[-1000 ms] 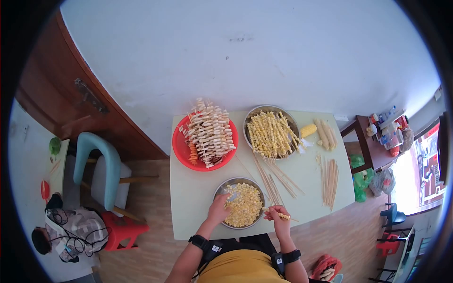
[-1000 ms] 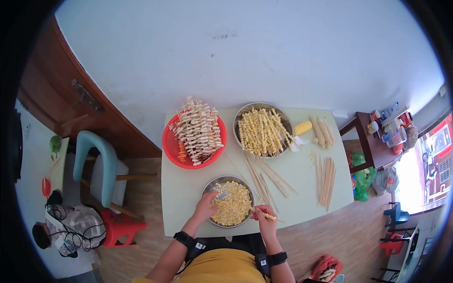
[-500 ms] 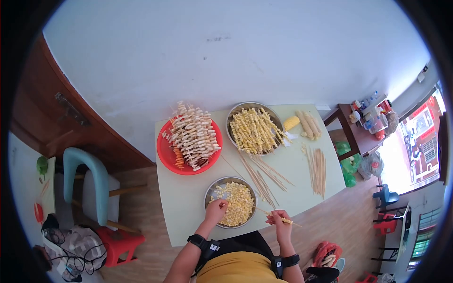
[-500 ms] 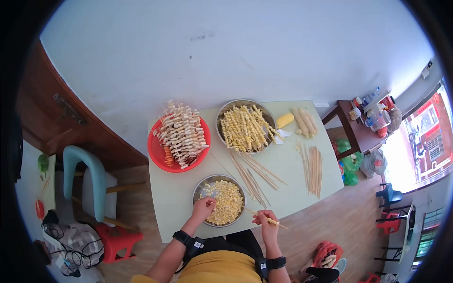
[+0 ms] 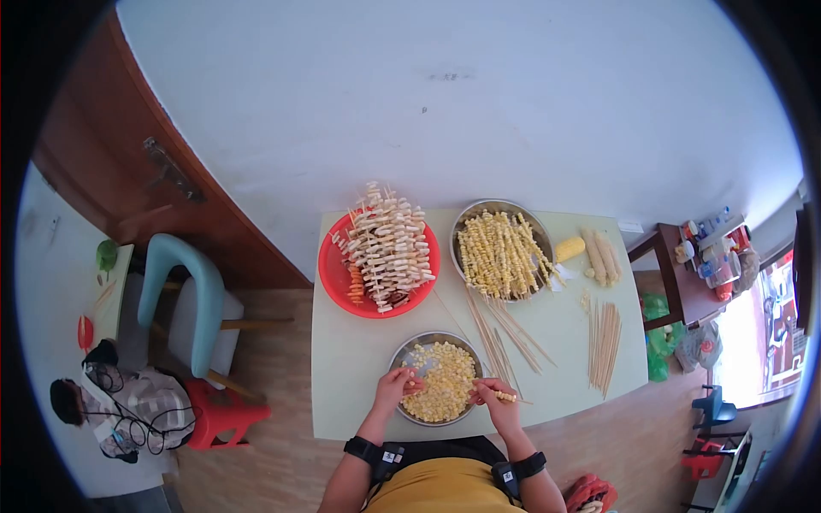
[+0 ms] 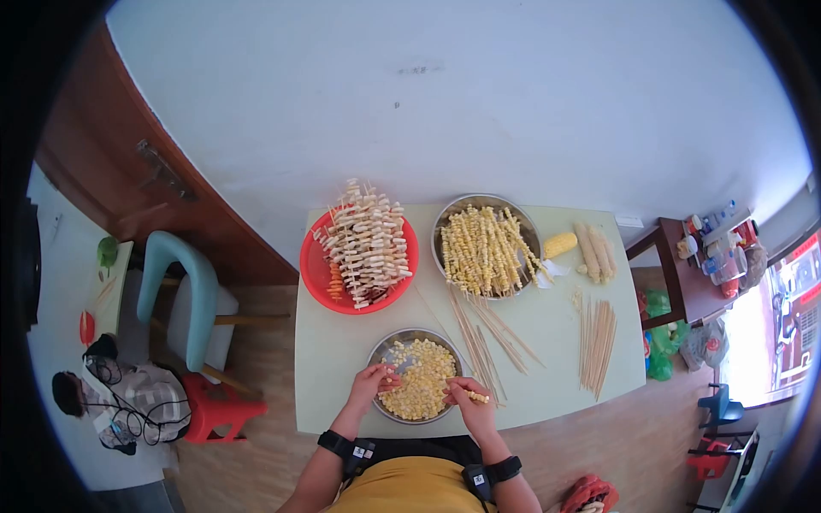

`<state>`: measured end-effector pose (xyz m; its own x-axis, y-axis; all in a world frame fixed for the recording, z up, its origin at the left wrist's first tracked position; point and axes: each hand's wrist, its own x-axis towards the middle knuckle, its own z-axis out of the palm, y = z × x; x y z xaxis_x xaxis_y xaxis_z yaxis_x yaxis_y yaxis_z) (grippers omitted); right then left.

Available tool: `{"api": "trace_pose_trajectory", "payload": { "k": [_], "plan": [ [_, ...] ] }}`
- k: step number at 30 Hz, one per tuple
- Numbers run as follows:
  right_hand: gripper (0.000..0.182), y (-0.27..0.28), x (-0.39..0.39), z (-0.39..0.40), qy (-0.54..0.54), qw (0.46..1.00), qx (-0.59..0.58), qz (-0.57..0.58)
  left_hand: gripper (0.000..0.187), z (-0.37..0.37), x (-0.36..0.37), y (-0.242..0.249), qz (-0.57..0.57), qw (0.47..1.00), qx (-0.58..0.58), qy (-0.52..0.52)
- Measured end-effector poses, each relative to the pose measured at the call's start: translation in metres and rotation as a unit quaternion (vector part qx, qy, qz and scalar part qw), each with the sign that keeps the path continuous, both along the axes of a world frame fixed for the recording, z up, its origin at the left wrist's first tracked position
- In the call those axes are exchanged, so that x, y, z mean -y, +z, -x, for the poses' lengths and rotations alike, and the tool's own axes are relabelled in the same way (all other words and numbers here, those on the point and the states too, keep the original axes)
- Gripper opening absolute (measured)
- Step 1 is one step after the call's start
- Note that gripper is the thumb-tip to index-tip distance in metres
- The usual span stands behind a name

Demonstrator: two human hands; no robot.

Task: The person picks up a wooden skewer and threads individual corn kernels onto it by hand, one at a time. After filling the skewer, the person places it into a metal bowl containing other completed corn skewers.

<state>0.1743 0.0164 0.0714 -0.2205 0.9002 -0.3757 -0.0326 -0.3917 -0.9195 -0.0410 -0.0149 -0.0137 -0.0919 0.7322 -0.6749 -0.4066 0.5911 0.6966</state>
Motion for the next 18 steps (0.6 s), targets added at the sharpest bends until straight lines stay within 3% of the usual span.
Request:
{"api": "trace_pose_trajectory", "payload": {
  "k": [6,8,18],
  "plan": [
    [0.016,0.006,-0.008,-0.007,0.033,0.999,-0.021,-0.007,0.022,-0.010,-0.005,-0.007,-0.040,0.999,0.017,0.030],
    [0.016,0.009,-0.008,-0.005,0.038,0.999,-0.007,-0.030,0.021,-0.016,-0.005,-0.024,-0.098,0.995,-0.022,-0.008],
    [0.014,-0.002,0.002,-0.003,0.043,0.993,0.023,-0.108,0.014,-0.023,0.000,-0.026,-0.102,0.993,-0.045,0.028]
  ]
}}
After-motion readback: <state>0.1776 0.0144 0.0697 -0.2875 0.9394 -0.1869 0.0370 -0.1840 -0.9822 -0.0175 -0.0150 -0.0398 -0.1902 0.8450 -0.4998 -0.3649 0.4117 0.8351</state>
